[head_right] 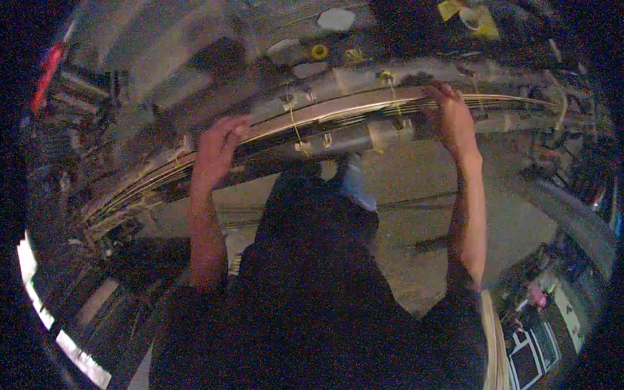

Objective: The person ties yellow rope around a bundle of thin wooden sticks resting on a workbench. They repeatedly wrap the rope, pull it tight, and tie knots to secure the sticks together.

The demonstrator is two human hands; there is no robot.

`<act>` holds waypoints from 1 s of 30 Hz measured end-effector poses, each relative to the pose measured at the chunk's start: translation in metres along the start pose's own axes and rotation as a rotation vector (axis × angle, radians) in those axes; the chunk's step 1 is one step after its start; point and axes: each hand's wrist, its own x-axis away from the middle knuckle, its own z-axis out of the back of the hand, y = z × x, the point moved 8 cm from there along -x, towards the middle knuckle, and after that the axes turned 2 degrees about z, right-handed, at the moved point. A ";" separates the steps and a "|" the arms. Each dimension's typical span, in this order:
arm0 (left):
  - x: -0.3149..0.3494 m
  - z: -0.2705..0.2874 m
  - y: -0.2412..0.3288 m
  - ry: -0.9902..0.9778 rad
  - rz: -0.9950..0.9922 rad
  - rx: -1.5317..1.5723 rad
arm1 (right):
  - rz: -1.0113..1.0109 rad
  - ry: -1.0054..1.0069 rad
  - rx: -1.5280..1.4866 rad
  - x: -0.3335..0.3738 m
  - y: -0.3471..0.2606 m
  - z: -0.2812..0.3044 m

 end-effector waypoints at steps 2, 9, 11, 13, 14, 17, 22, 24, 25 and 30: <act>-0.027 -0.018 -0.002 -0.142 -0.104 -0.158 | 0.006 0.043 -0.002 -0.008 -0.002 0.003; -0.080 -0.017 0.010 0.144 -0.059 0.278 | -0.648 -0.259 -0.704 0.180 0.010 -0.081; -0.087 -0.009 -0.004 0.214 -0.007 0.430 | -0.378 -0.591 -0.604 0.186 -0.079 -0.099; -0.102 0.001 -0.025 0.183 0.059 0.583 | -0.715 -0.456 -1.169 0.155 -0.143 -0.130; -0.100 0.002 -0.017 0.211 0.007 0.493 | -0.847 -0.383 -1.335 0.151 -0.154 -0.172; -0.058 -0.011 0.013 0.169 -0.067 0.178 | -0.398 -0.399 -1.067 0.106 -0.168 -0.166; 0.000 -0.083 0.017 -0.092 -0.213 -0.247 | 0.389 -0.357 -0.177 -0.050 -0.271 0.064; -0.002 -0.081 0.008 0.118 -0.132 -0.283 | 0.667 -0.524 -0.018 -0.084 -0.325 0.025; -0.003 -0.081 0.006 0.263 -0.194 -0.209 | 0.742 -0.389 -0.225 -0.104 -0.329 0.012; -0.015 -0.081 0.032 0.279 -0.238 -0.173 | 0.388 -0.832 0.271 -0.172 -0.162 -0.159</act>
